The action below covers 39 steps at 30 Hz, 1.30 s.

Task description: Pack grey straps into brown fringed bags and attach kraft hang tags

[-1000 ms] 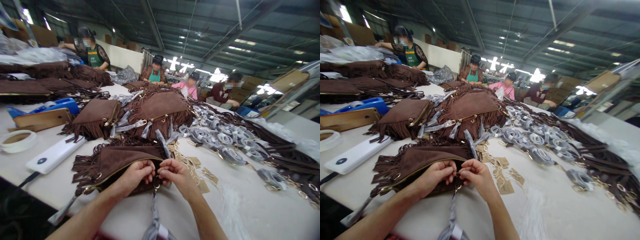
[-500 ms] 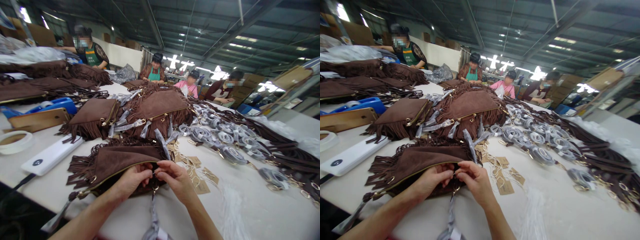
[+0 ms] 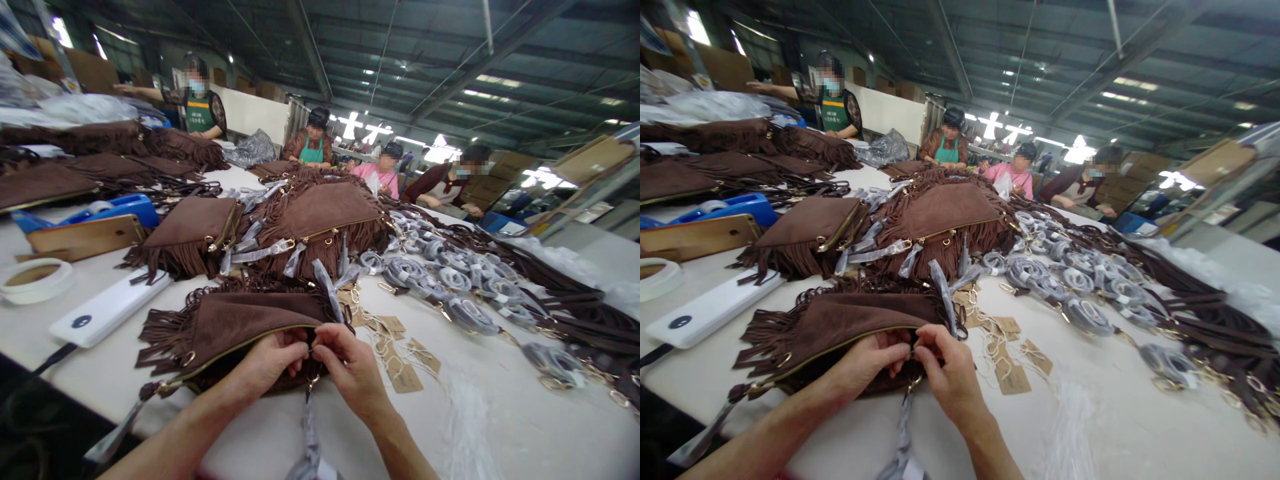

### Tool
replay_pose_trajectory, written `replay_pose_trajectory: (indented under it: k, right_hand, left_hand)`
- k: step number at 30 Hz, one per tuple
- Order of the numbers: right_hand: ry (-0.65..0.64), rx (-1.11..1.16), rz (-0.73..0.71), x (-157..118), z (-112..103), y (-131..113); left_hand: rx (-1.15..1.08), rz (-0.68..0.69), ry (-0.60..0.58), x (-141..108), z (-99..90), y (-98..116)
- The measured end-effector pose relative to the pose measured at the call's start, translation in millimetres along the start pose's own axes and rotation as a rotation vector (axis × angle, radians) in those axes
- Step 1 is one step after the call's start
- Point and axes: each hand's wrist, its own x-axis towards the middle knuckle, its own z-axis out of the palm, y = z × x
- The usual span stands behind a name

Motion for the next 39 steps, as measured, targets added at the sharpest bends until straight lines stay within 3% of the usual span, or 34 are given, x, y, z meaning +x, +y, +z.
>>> replay_pose_trajectory:
  k: [5, 8, 13, 26, 34, 36, 39]
  right_hand:
    - [0.043, -0.040, -0.007, 1.2, 2.4, -0.2]
    - [0.028, 0.053, 0.035, 0.9, 2.4, 5.3]
    - [0.000, 0.202, 0.087, -2.5, 1.4, 14.8]
    - [0.002, -0.021, -0.022, -3.7, -0.8, 11.5]
    - [0.005, -0.257, -0.188, -1.9, -1.2, 2.9]
    - [0.017, -0.250, -0.165, -2.0, 1.1, 0.8]
    - [0.062, -0.095, -0.005, -3.0, 8.0, 1.7]
  left_hand:
    - [0.096, 0.029, -0.047, -2.7, -0.2, -1.2]
    - [0.185, 0.111, 0.000, -4.2, -0.3, 0.6]
    - [0.194, 0.167, -0.019, -5.0, -2.7, 2.2]
    - [0.339, 0.166, -0.049, -10.0, -4.3, 4.7]
    - [0.496, 0.239, -0.014, -11.9, -2.6, 4.6]
    - [0.483, 0.236, 0.002, -11.0, -1.7, 3.9]
    - [0.443, 0.251, 0.013, -9.8, -0.5, 4.1]
